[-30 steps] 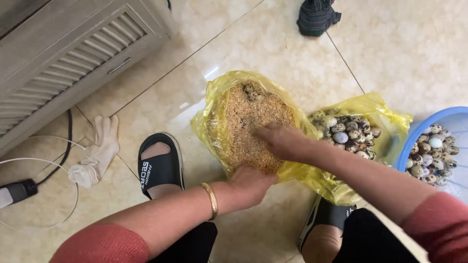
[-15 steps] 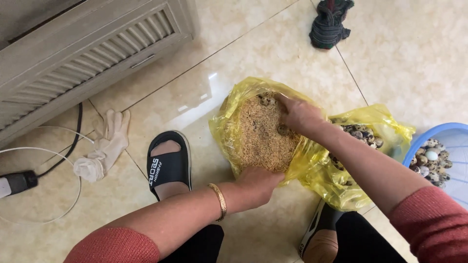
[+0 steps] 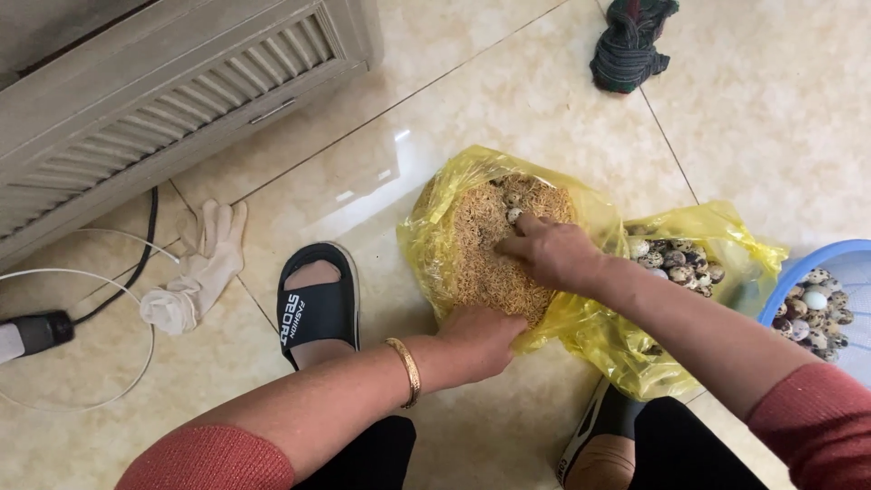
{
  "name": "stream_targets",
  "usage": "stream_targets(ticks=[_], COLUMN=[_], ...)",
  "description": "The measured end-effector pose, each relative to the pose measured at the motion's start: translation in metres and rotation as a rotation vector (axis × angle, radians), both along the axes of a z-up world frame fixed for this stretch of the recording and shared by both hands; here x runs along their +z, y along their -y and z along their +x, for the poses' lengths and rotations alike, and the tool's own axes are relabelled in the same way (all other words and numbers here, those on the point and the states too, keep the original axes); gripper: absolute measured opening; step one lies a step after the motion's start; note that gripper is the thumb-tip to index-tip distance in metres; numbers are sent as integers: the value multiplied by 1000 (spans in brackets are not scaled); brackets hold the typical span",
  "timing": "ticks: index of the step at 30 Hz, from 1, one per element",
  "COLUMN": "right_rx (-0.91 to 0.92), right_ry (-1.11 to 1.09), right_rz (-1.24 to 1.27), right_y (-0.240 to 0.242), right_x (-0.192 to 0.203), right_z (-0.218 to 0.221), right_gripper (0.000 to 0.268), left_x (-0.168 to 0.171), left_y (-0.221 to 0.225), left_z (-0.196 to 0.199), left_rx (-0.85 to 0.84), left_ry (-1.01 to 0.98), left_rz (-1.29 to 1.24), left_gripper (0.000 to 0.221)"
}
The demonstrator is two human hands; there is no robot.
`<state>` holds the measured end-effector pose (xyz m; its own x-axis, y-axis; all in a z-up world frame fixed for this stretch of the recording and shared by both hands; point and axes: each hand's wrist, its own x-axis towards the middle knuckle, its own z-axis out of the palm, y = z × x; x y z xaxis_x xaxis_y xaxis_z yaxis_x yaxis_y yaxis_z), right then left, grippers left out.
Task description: Sorting quail eggs from a bag of grain and placing them into a plastic basket
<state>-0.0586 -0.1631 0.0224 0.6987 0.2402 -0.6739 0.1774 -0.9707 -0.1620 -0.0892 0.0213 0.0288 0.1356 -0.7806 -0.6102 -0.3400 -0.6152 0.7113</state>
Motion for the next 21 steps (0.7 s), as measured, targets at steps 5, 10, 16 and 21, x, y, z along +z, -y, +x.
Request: stream_targets(ticks=[5, 10, 16, 21], right_rx=[-58, -189, -550, -494], right_ry=[55, 94, -149, -273], right_rz=[-154, -229, 246, 223], right_y=[27, 21, -11, 16], right_x=[-10, 4, 2, -42], right_z=[4, 18, 38, 28], right_gripper=[31, 29, 53, 32], left_x=[12, 26, 10, -2], left_y=[1, 0, 6, 1], left_z=[11, 31, 38, 50], left_rx=[-10, 56, 118, 225], left_ry=[12, -57, 43, 183], left_rz=[-18, -17, -74, -124], left_gripper=[30, 36, 35, 38])
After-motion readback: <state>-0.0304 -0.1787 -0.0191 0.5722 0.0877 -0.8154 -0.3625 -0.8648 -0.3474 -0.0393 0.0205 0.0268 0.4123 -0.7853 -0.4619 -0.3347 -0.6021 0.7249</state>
